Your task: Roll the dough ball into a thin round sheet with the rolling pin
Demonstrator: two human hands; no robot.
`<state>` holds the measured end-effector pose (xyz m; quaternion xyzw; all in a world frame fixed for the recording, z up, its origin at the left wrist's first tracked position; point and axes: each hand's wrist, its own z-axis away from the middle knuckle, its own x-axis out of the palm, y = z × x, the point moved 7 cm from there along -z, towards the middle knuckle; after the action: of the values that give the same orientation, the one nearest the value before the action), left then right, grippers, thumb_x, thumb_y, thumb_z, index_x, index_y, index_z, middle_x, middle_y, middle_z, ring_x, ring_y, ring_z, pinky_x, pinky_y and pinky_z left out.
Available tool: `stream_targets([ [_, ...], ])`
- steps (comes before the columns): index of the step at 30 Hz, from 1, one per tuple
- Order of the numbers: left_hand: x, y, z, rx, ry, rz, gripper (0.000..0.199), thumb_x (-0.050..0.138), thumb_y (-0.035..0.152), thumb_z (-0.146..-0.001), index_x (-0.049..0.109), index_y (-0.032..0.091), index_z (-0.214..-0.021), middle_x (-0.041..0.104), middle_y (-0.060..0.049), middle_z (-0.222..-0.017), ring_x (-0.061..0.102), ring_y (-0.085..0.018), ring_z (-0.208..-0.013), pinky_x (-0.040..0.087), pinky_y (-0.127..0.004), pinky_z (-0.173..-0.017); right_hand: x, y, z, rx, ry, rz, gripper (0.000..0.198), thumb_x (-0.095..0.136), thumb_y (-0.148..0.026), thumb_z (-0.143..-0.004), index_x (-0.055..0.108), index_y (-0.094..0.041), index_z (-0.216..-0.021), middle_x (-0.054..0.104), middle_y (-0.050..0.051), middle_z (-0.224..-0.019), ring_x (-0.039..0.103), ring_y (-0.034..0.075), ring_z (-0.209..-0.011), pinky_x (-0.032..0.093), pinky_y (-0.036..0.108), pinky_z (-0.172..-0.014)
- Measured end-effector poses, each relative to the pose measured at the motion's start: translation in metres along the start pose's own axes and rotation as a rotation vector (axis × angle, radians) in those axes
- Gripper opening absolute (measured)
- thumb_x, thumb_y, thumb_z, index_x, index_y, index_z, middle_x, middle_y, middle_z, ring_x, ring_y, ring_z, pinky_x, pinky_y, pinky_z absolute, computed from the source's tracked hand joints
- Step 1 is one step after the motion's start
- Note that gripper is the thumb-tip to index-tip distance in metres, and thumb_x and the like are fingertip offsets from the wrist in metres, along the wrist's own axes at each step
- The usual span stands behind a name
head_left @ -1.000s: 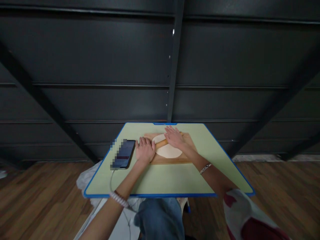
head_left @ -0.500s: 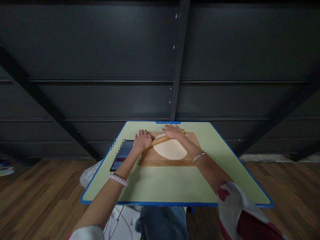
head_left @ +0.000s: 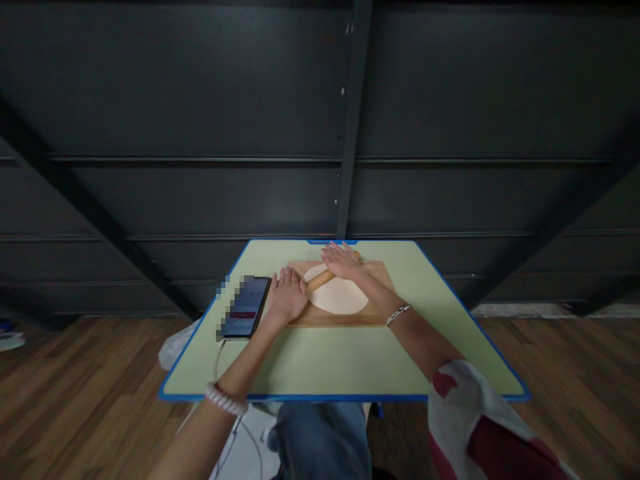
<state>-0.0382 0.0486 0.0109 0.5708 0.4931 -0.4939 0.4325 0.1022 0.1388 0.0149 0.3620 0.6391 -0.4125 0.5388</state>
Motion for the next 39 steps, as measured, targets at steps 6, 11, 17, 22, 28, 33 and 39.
stream_targets([
  [6, -0.009, 0.024, 0.034, 0.002, 0.136, -0.019, 0.055, 0.021, 0.028, -0.092, 0.040, -0.004, -0.133, 0.040, -0.022, -0.138, 0.034, -0.027, -0.131, 0.027, -0.040, -0.107, -0.002, 0.000, 0.025, -0.063, 0.009, 0.025, 0.052, 0.017, -0.031, -0.093, 0.042, -0.012, -0.135, 0.032, 0.007, -0.146, 0.020, 0.017, -0.137, 0.008, 0.039, -0.113],
  [11, -0.011, 0.040, 0.062, -0.053, 0.207, 0.016, 0.055, 0.028, 0.025, -0.090, 0.037, -0.009, -0.133, 0.037, -0.028, -0.138, 0.035, -0.031, -0.130, 0.030, -0.041, -0.106, -0.008, -0.002, 0.042, -0.072, 0.023, 0.001, 0.054, 0.014, -0.032, -0.094, 0.034, -0.012, -0.140, 0.030, 0.006, -0.148, 0.019, 0.018, -0.138, 0.013, 0.042, -0.112],
  [17, -0.015, 0.058, 0.090, -0.025, 0.274, 0.068, 0.056, 0.029, 0.026, -0.090, 0.033, -0.007, -0.135, 0.037, -0.027, -0.138, 0.035, -0.033, -0.130, 0.034, -0.046, -0.102, -0.009, 0.002, 0.066, -0.132, 0.049, 0.022, 0.054, 0.012, -0.033, -0.095, 0.036, -0.013, -0.139, 0.033, 0.006, -0.146, 0.019, 0.020, -0.137, 0.014, 0.042, -0.112],
  [22, -0.020, 0.079, 0.108, 0.017, 0.274, 0.058, 0.059, 0.033, 0.026, -0.087, 0.030, -0.005, -0.137, 0.031, -0.027, -0.142, 0.030, -0.034, -0.132, 0.028, -0.050, -0.105, -0.008, 0.012, 0.090, -0.167, 0.091, 0.026, 0.053, 0.015, -0.035, -0.096, 0.037, -0.015, -0.139, 0.036, 0.007, -0.145, 0.023, 0.020, -0.136, 0.015, 0.042, -0.112],
  [28, -0.020, 0.099, 0.123, 0.013, 0.210, 0.049, 0.064, 0.039, 0.029, -0.086, 0.028, -0.010, -0.136, 0.025, -0.028, -0.143, 0.023, -0.035, -0.135, 0.021, -0.049, -0.109, -0.020, 0.017, 0.120, -0.174, 0.103, 0.006, 0.051, 0.019, -0.037, -0.096, 0.038, -0.016, -0.138, 0.035, 0.007, -0.145, 0.025, 0.019, -0.136, 0.017, 0.040, -0.112],
  [33, -0.018, 0.096, 0.116, 0.016, 0.194, 0.038, 0.067, 0.039, 0.036, -0.088, 0.030, -0.009, -0.136, 0.025, -0.029, -0.143, 0.022, -0.037, -0.135, 0.020, -0.050, -0.109, -0.028, 0.018, 0.132, -0.164, 0.113, -0.014, 0.049, 0.022, -0.033, -0.095, 0.041, -0.015, -0.136, 0.040, 0.007, -0.142, 0.031, 0.018, -0.133, 0.021, 0.039, -0.111],
  [39, -0.019, 0.065, 0.065, -0.038, 0.173, -0.008, 0.069, 0.032, 0.045, -0.090, 0.029, -0.006, -0.138, 0.029, -0.028, -0.142, 0.024, -0.040, -0.133, 0.021, -0.052, -0.107, -0.022, 0.011, 0.125, -0.083, 0.176, 0.059, 0.054, 0.023, -0.035, -0.094, 0.045, -0.003, -0.131, 0.045, 0.015, -0.137, 0.036, 0.022, -0.130, 0.024, 0.036, -0.109],
])
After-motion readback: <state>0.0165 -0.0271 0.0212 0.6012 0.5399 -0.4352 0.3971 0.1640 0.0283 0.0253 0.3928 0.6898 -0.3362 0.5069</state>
